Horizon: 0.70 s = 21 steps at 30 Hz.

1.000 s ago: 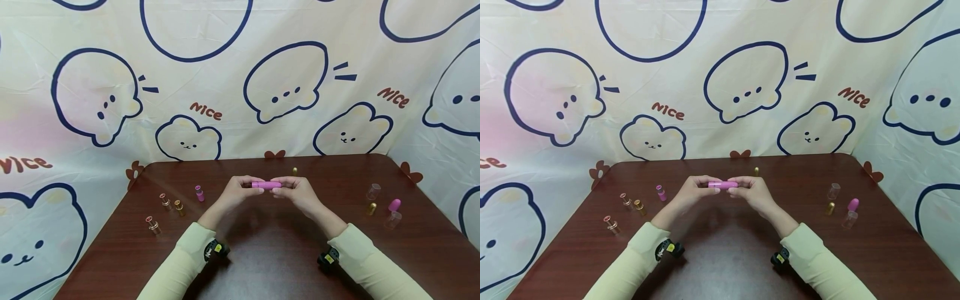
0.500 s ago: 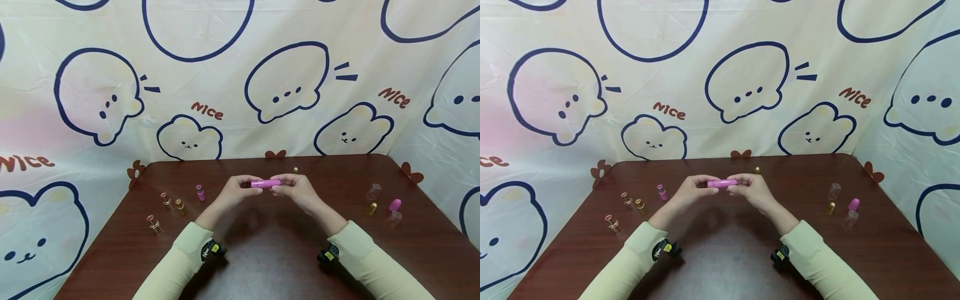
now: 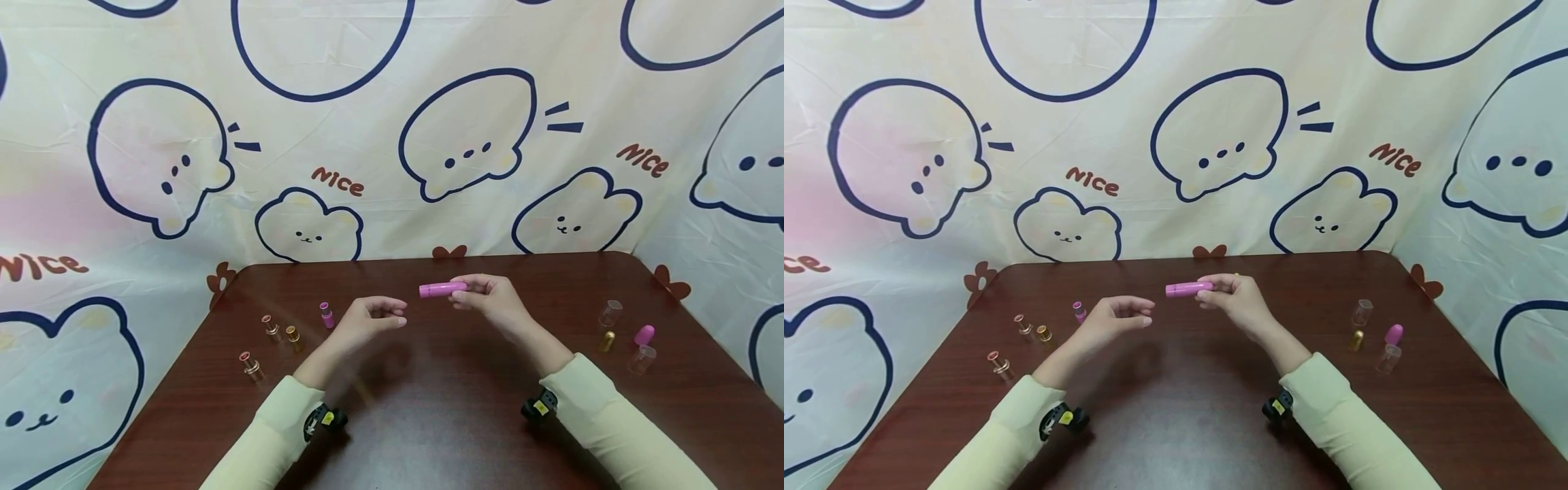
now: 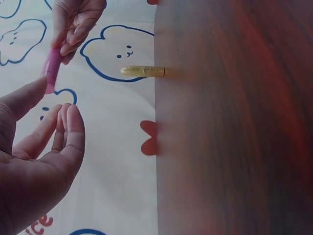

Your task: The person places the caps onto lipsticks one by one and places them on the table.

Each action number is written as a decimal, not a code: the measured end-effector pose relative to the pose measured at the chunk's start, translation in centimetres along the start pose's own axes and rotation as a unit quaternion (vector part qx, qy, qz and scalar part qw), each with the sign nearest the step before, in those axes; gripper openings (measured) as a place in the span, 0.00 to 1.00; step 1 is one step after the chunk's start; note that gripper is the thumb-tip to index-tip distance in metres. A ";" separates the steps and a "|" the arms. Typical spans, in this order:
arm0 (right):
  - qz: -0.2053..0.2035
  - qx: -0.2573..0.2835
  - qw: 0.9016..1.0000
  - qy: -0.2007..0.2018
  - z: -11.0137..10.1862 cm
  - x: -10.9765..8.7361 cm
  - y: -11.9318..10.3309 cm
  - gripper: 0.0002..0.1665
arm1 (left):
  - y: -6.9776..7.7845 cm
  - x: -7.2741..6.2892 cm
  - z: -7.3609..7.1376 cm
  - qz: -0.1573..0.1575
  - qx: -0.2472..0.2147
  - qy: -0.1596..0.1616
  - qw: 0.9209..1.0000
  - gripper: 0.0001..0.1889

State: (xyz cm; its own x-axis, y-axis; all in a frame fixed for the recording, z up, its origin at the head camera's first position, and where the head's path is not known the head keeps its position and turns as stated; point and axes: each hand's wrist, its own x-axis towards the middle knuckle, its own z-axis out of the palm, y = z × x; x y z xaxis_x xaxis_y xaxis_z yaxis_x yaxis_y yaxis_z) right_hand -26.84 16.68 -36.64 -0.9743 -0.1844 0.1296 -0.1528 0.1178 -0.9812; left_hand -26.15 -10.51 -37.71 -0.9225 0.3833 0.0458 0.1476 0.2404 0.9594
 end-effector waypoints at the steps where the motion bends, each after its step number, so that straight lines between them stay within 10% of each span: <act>1: 0.001 -0.003 1.000 0.004 -0.1 0.1 0.0 0.23 | -0.1 -0.2 -0.2 -0.001 0.001 -0.001 1.000 0.15; 21: -0.013 -0.091 0.994 0.063 -0.7 2.7 0.9 0.19 | -3.2 -7.3 -5.1 0.003 0.067 -0.013 0.998 0.18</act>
State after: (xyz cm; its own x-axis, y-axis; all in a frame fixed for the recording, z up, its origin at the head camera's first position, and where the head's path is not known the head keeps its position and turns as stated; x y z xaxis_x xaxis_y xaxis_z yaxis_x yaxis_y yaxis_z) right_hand -29.74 16.96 -37.09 -0.9807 -0.0681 0.1835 -0.1955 0.2917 -0.9363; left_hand -21.70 -18.60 -39.74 -0.9125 0.4069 0.0425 0.2006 0.3544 0.9133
